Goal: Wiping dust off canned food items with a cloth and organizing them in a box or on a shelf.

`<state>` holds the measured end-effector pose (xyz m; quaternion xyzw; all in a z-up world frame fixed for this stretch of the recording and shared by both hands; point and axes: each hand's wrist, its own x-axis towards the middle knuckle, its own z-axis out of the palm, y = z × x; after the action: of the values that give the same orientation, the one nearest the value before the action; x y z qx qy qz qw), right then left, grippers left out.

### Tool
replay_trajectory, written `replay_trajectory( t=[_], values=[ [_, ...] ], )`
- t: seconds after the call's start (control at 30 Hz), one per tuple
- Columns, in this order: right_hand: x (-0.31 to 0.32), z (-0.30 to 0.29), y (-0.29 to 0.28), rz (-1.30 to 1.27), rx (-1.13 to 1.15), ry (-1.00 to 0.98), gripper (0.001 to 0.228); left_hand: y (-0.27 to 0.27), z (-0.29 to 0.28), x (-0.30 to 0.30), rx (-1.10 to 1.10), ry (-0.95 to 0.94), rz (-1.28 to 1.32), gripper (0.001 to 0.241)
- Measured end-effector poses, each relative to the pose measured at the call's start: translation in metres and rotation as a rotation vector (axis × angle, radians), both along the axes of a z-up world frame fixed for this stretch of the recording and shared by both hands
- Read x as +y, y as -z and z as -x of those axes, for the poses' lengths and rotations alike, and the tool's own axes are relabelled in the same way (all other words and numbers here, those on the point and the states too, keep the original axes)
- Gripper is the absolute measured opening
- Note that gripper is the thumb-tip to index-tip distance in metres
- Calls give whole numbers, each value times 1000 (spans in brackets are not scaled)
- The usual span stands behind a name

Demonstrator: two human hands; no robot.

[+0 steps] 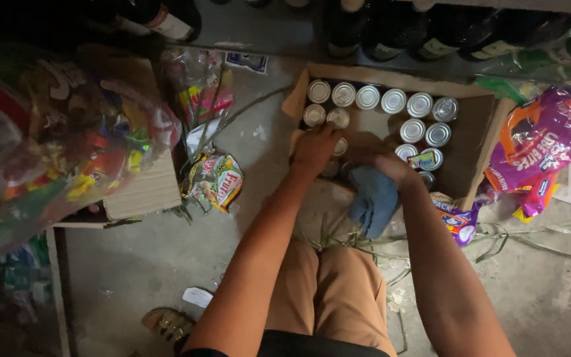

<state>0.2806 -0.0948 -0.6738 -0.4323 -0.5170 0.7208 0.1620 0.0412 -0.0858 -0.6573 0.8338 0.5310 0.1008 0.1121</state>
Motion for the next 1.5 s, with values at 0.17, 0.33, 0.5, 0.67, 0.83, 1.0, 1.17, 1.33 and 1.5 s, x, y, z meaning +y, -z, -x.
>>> replay_trajectory(
  t=[0.17, 0.33, 0.5, 0.67, 0.83, 1.0, 1.17, 1.33, 1.5],
  values=[
    [-6, 0, -3, 215, 28, 144, 42, 20, -19, -5, 128, -16, 164, 26],
    [-13, -19, 31, -466, -100, -203, 38, 2, -23, -11, 121, -92, 227, 35],
    [-24, -17, -59, 377, -62, 544, 47, -55, -34, 6, -30, 23, 208, 78],
    [-42, -41, -150, 295, 237, 725, 61, -113, -85, 35, -350, 92, 216, 70],
    [-50, -81, -148, 92, 225, 809, 72, -84, -154, 55, -712, 230, 343, 78],
    [-43, -104, -120, 243, 411, 952, 73, -77, -187, 62, -645, 239, 104, 65],
    [-32, -99, -150, 342, 455, 982, 69, -44, -184, 56, -768, 271, 208, 70],
    [-43, -94, -146, 294, 193, 1108, 51, -83, -130, 46, -752, -9, 574, 60],
    [-23, -57, -187, 138, 624, 1236, 34, -128, -66, 43, -1046, 236, 1245, 73]
  ],
)
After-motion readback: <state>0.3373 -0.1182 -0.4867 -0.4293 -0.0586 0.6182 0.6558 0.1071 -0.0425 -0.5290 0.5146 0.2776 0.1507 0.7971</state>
